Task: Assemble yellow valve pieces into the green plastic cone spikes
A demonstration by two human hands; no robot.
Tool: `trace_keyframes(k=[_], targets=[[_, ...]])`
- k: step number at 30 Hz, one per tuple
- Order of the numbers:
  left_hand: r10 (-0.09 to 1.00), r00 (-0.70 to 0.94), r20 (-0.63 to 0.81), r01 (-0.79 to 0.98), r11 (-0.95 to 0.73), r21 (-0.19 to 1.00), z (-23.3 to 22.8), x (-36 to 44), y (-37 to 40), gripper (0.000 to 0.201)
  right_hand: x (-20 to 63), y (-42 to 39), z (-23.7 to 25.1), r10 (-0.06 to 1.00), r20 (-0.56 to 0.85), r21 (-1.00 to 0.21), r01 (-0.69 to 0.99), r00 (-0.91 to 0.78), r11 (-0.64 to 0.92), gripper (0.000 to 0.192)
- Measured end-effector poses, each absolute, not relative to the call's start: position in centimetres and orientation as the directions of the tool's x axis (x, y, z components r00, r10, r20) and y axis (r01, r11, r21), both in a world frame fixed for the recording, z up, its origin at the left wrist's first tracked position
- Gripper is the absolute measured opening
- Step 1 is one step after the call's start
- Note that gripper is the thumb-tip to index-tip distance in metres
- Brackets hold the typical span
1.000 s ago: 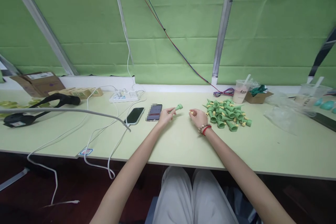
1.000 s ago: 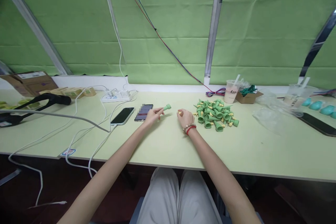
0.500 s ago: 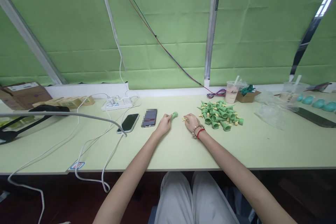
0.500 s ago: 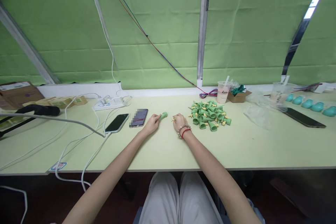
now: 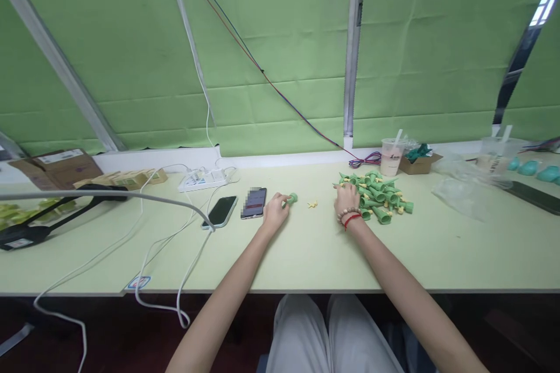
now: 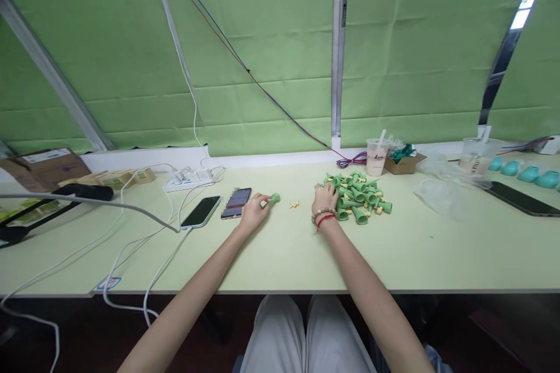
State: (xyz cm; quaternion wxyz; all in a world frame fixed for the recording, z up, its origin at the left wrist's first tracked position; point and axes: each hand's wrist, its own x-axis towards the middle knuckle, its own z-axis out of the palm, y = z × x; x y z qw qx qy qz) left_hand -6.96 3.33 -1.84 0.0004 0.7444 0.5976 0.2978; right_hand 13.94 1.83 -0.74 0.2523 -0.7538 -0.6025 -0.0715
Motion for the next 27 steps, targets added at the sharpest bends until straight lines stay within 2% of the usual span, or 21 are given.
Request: trace_keyframes(k=[4,8,12,17,21,27], targets=[[0.882,0.12,0.456,0.875,-0.311,0.371,-2.1,-6.9,3.4,0.027,14.4,2.2,-0.9,0.897,0.354,-0.307,0.939,0.265,-0.156,0.044],[0.873,0.118,0.472,0.861,-0.327,0.389,-2.0,-6.8,3.4,0.023,14.8,2.8,-1.7,0.911,0.314,-0.313,0.935,0.266,-0.166,0.038],[0.873,0.09,0.48,0.857,-0.314,0.409,-1.7,-6.7,3.2,0.021,15.1,3.1,-2.1,0.907,0.327,-0.319,0.934,0.266,-0.159,0.034],[0.855,0.048,0.517,0.834,-0.319,0.451,-1.5,-6.8,3.2,0.023,14.8,2.5,-1.2,0.879,0.402,-0.33,0.936,0.255,-0.121,0.043],[0.831,0.043,0.555,0.818,-0.348,0.458,-1.3,-6.6,3.1,0.023,14.2,1.8,-0.3,0.784,0.57,-0.411,0.912,0.247,0.011,0.05],[0.797,0.153,0.584,0.768,-0.468,0.437,-0.7,-6.0,2.3,0.027,12.9,1.0,0.5,0.589,0.786,-0.468,0.802,0.186,0.371,0.038]])
